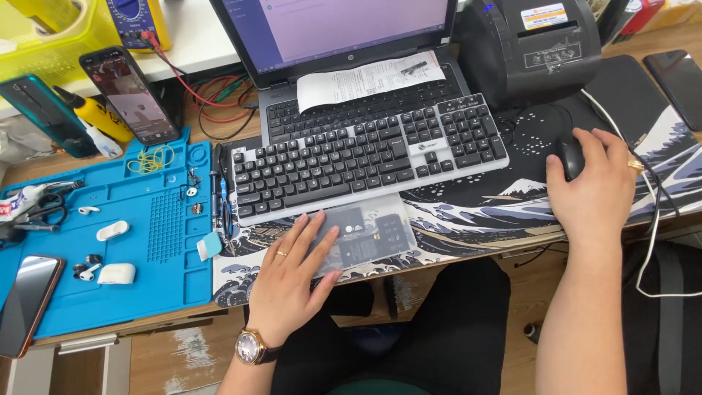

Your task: The person opens a clear plastic case containing small electronic components, removes one component, and places it back inside. They then close the case and use a keyboard and mouse at a desk.

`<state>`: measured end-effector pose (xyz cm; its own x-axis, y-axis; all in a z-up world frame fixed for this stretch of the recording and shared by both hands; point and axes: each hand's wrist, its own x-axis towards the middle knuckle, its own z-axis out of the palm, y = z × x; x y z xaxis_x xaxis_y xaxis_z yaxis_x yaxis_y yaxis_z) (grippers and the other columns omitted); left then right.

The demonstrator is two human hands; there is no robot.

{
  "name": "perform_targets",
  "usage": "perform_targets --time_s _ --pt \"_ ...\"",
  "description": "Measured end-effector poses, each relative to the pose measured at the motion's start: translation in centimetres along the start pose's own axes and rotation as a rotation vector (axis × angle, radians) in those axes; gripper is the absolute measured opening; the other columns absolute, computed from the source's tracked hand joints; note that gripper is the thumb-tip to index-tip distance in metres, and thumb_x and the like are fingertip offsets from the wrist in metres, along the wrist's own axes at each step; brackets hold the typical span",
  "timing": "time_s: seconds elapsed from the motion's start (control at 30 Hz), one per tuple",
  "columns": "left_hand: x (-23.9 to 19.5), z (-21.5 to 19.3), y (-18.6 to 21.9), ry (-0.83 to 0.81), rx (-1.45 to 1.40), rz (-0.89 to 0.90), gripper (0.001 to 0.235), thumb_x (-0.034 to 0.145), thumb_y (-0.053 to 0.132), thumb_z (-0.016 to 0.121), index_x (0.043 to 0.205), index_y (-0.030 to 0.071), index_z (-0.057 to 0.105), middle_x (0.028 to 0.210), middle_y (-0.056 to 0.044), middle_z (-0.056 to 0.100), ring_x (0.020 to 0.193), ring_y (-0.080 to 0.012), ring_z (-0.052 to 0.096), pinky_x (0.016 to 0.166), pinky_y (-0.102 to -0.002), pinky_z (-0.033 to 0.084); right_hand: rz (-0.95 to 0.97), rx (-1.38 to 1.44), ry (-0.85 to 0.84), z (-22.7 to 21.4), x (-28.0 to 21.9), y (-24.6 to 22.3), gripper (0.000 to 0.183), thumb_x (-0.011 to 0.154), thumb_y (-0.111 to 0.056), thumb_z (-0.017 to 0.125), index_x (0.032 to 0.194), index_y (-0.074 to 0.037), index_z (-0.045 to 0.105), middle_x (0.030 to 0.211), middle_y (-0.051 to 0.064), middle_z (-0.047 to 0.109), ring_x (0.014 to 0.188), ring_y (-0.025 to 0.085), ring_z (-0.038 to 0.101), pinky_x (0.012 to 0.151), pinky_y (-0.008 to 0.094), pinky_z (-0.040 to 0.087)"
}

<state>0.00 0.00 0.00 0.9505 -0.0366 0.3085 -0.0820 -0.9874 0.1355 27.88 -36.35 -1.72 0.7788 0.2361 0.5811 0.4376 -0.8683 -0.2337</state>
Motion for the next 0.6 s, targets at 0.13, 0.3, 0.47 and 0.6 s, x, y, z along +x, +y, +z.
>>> perform_targets --time_s 0.13,0.3,0.47,0.6 --pt "-0.1 0.1 0.0 0.003 0.01 -0.007 0.058 0.103 0.05 0.045 0.155 0.024 0.045 0.165 -0.005 0.039 0.153 -0.0278 0.034 0.114 -0.046 0.038 -0.012 -0.013 0.011 0.5 -0.2 0.6 0.046 0.1 -0.019 0.073 0.141 0.003 0.071 0.139 0.021 0.06 0.117 0.041 0.063 0.088 0.057 0.05" --pt "-0.1 0.1 0.0 0.011 -0.005 -0.005 0.058 0.102 0.049 0.048 0.154 0.024 0.046 0.164 -0.004 0.041 0.152 -0.0282 0.036 0.113 -0.047 0.039 -0.054 -0.035 0.055 1.2 -0.5 1.4 0.043 0.1 -0.015 0.074 0.139 0.003 0.075 0.139 0.02 0.062 0.12 0.038 0.065 0.089 0.055 0.051" --pt "0.0 0.1 0.0 0.001 -0.017 -0.01 0.058 0.103 0.049 0.046 0.155 0.023 0.045 0.164 -0.005 0.04 0.152 -0.0283 0.036 0.114 -0.047 0.037 -0.095 -0.07 0.075 1.5 -0.9 2.0 0.041 0.101 -0.014 0.075 0.139 0.002 0.079 0.139 0.019 0.064 0.122 0.039 0.065 0.09 0.055 0.052" --pt "0.0 0.1 0.0 0.001 -0.008 -0.005 0.058 0.104 0.05 0.045 0.156 0.023 0.044 0.164 -0.006 0.04 0.152 -0.0286 0.036 0.115 -0.048 0.037 -0.116 -0.086 0.113 2.2 -1.2 3.0 0.041 0.101 -0.013 0.077 0.139 0.0 0.082 0.14 0.017 0.065 0.114 0.038 0.069 0.09 0.052 0.053"
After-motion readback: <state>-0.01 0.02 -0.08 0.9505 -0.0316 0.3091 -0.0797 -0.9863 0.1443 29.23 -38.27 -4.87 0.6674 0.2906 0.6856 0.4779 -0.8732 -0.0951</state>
